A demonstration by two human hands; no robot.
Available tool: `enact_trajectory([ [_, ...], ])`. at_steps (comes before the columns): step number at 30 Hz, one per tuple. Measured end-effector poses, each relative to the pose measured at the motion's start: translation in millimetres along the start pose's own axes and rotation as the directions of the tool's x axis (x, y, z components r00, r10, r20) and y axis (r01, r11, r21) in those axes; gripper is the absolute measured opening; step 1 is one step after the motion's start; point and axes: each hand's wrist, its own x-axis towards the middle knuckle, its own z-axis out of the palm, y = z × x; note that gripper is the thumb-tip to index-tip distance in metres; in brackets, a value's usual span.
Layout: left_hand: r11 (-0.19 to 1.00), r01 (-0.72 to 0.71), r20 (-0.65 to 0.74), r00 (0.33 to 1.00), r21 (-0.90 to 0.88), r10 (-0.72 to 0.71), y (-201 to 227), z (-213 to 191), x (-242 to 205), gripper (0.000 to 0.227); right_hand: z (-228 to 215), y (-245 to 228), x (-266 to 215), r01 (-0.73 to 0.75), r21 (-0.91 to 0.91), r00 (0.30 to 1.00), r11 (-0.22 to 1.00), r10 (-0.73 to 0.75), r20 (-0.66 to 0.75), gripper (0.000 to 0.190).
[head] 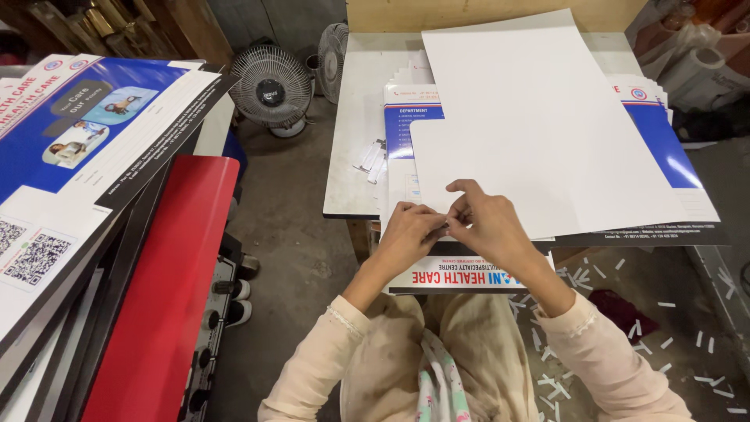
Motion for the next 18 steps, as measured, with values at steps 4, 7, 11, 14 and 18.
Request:
enact_trajectory([
  [4, 1.0, 0.019, -0.012, 1.0, -0.024, -0.019, 0, -1, 1, 0.015, -6, 0, -2, -0.085, 0.169, 0.996, 0.982, 0.085, 0.01, 0.045],
  [7, 1.0, 0.026, 0.0, 1.0, -0.006, -0.026, -4, 3, 0, 0.013, -1, -2, -6, -0.021, 0.084, 0.999, 0.996, 0.024, -0.04, 0.045],
  [11, 0.999, -0.012, -0.042, 0.999, 0.034, 0.013, -9, 7, 0, 0.013, 11, 2, -6, 0.017, -0.05, 0.996, 0.999, -0.022, -0.091, 0.048],
  [14, 1.0, 0.029, -0.042, 0.999, 0.006, -0.029, -7, 6, 0, 0.019, 6, 25, -12, -0.07, -0.015, 0.97, 0.997, 0.065, -0.234, 0.044],
  [18, 0.999, 0.033, -0.063, 0.998, 0.004, -0.032, 0, 2, 0, 0.021, -60, 82, -92, -0.463, -0.107, 0.754, 0.88, 0.328, -0.569, 0.027],
])
